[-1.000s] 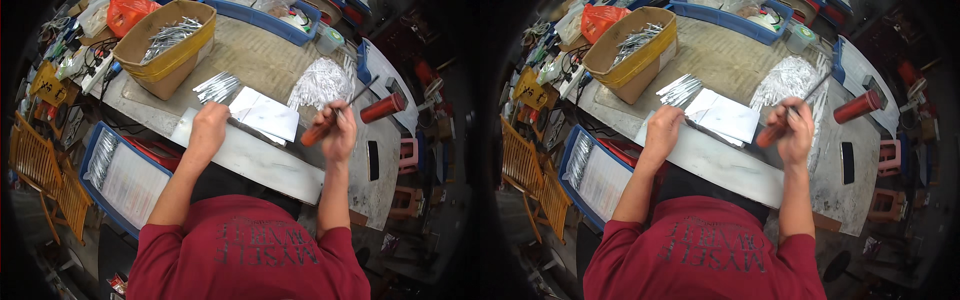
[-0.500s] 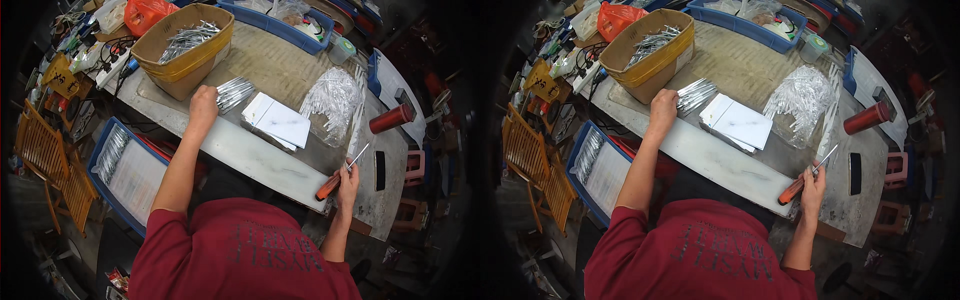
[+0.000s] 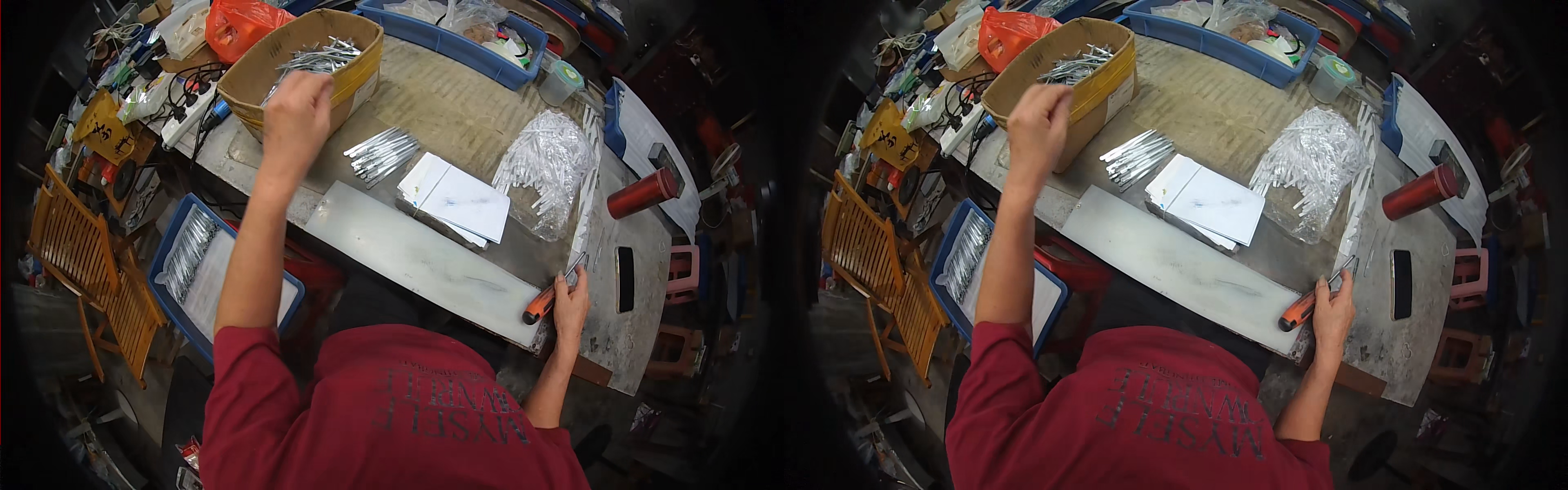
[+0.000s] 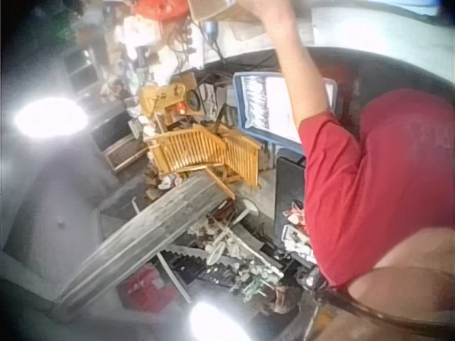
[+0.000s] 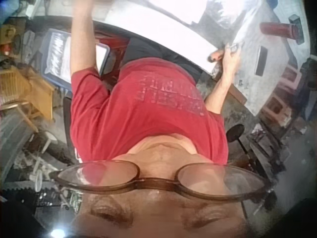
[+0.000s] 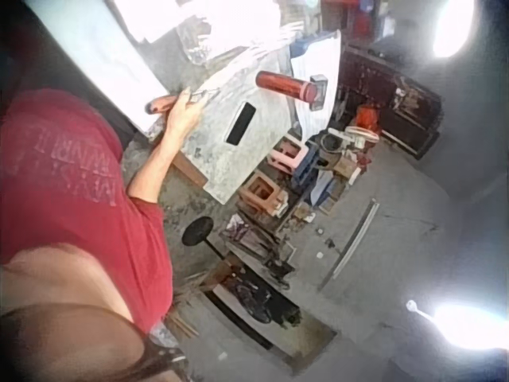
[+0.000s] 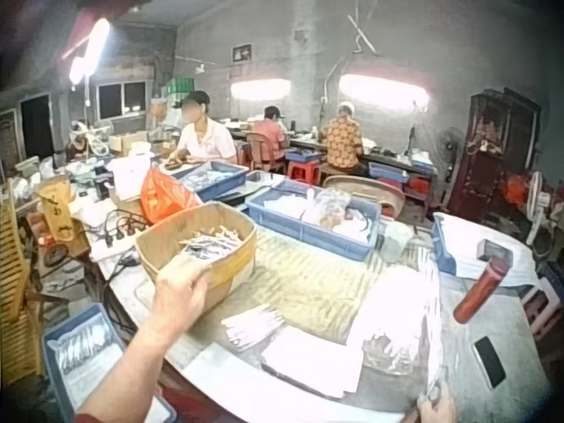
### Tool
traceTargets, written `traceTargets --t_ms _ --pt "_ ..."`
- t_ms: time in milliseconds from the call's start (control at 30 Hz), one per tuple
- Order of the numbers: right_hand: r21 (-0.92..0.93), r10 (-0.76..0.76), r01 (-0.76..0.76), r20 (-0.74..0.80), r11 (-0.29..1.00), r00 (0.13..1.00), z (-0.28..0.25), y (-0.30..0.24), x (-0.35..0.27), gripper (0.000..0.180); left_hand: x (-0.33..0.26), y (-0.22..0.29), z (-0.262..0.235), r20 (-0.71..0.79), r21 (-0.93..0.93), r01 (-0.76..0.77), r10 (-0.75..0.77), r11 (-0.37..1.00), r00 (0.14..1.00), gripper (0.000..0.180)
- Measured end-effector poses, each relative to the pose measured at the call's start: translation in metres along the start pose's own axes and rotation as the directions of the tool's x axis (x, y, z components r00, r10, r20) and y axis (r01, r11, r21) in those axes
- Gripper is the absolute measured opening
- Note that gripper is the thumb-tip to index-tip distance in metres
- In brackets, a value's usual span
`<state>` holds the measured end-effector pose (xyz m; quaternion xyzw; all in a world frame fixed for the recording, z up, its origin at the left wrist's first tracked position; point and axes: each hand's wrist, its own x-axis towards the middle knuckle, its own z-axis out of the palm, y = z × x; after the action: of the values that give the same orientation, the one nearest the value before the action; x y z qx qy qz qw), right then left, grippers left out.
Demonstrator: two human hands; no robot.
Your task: The person marks small metal strips by hand using a manual marking tool and a template on a workshop table.
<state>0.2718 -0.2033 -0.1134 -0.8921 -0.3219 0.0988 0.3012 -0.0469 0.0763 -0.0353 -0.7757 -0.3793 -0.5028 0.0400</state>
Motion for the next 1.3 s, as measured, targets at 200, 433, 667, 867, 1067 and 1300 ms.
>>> traceTargets --t_ms 200,433,667,867,1067,1300 --pt "0.037 -0.015 0.015 0.006 0.999 1.0 0.001 0.004 -0.002 0.048 0.045 -0.061 -0.002 0.484 0.281 0.103 -0.233 0.954 0.844 0.018" --pt "0.025 -0.104 0.108 -0.135 0.994 0.985 -0.001 0.006 -0.002 0.044 0.061 -0.097 0.024 0.888 0.363 0.128 -0.384 0.923 0.255 0.032" --pt "0.08 -0.155 0.17 -0.166 0.982 0.974 0.002 0.0 -0.001 0.037 0.055 -0.097 0.026 0.853 0.435 0.326 -0.5 0.839 0.15 0.033" --pt "0.184 -0.157 0.197 -0.213 0.963 0.964 0.001 -0.002 0.001 0.031 0.06 -0.091 0.025 0.83 0.372 0.17 -0.409 0.913 0.379 0.027" --pt "0.233 -0.204 0.258 -0.231 0.938 0.951 -0.004 -0.001 -0.003 0.026 0.054 -0.085 0.012 0.512 0.213 0.105 -0.203 0.971 0.835 0.018" --pt "0.357 -0.245 0.32 -0.238 0.878 0.94 -0.007 -0.017 -0.013 0.02 0.039 -0.003 -0.013 0.417 -0.344 0.37 -0.212 0.863 0.884 0.016"
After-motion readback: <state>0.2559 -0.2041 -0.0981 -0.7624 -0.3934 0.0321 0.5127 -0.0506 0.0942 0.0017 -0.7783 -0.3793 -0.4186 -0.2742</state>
